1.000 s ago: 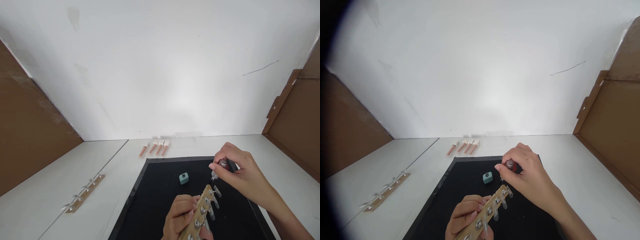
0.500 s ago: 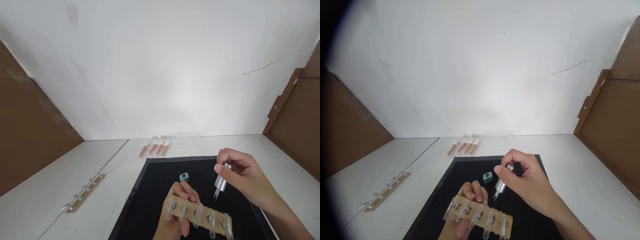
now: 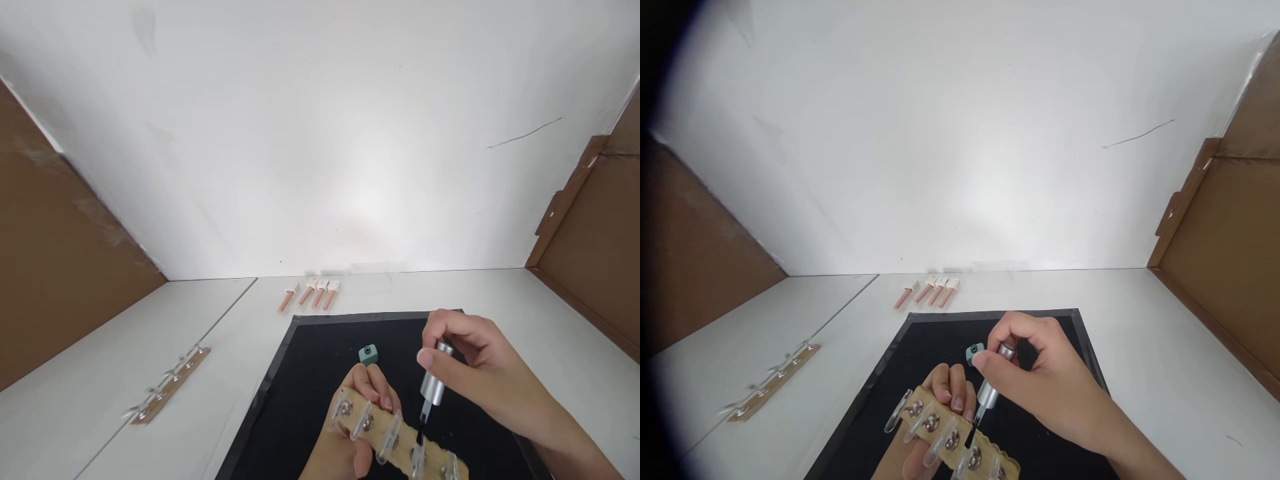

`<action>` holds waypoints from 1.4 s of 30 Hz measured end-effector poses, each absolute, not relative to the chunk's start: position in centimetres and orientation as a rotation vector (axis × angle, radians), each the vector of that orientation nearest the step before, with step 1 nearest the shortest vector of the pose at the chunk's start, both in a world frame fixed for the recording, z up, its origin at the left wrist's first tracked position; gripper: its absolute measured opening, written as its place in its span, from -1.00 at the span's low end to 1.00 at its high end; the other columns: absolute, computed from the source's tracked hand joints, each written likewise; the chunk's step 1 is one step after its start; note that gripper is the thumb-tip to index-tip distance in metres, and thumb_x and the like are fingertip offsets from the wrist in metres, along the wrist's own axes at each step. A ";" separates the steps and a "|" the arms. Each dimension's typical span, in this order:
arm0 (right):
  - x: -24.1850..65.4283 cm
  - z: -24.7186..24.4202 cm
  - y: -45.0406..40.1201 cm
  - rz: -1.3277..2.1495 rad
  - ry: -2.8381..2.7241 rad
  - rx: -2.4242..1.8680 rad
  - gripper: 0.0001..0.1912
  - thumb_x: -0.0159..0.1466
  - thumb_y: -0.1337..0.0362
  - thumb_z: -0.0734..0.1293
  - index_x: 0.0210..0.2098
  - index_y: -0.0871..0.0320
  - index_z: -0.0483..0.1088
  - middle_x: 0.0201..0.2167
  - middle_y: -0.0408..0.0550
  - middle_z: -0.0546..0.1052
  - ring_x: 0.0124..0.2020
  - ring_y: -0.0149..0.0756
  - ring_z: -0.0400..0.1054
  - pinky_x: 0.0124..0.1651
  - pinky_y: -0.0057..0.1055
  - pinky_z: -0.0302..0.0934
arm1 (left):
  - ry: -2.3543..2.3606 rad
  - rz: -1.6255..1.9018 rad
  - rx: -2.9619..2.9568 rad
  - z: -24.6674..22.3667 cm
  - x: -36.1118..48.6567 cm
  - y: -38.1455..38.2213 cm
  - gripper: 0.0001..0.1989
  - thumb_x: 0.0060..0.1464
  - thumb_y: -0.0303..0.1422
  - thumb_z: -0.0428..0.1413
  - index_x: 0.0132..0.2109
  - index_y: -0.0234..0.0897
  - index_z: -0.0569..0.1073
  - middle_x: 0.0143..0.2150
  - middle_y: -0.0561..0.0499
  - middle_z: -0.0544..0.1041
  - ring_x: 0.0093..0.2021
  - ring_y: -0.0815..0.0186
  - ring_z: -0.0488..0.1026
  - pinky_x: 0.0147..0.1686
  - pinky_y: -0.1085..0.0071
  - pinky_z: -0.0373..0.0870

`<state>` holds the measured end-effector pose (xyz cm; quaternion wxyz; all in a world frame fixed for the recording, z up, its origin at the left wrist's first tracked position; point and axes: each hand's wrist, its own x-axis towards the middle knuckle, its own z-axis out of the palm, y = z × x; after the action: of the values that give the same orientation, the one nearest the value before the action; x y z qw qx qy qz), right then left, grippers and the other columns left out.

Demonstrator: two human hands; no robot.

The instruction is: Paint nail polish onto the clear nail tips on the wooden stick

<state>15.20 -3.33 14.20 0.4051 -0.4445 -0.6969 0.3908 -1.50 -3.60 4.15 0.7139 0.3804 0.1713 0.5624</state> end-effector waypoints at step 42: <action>15.7 13.3 -3.4 0.253 -1.465 -1.018 -0.84 0.19 0.34 0.31 -0.51 0.06 0.34 -0.62 -0.23 0.32 -0.60 -0.39 0.16 -0.54 -0.47 0.10 | 0.697 0.970 0.443 3.7 -1.1 -3.8 -0.71 -0.08 -0.19 0.18 -0.30 -0.35 0.49 -0.43 -0.02 0.54 -0.41 0.37 0.49 -0.40 0.47 0.40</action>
<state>15.70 -3.41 13.32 0.6207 -0.4430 -0.6375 0.1103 -1.09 -3.82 3.71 0.8040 0.2068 0.3253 0.4528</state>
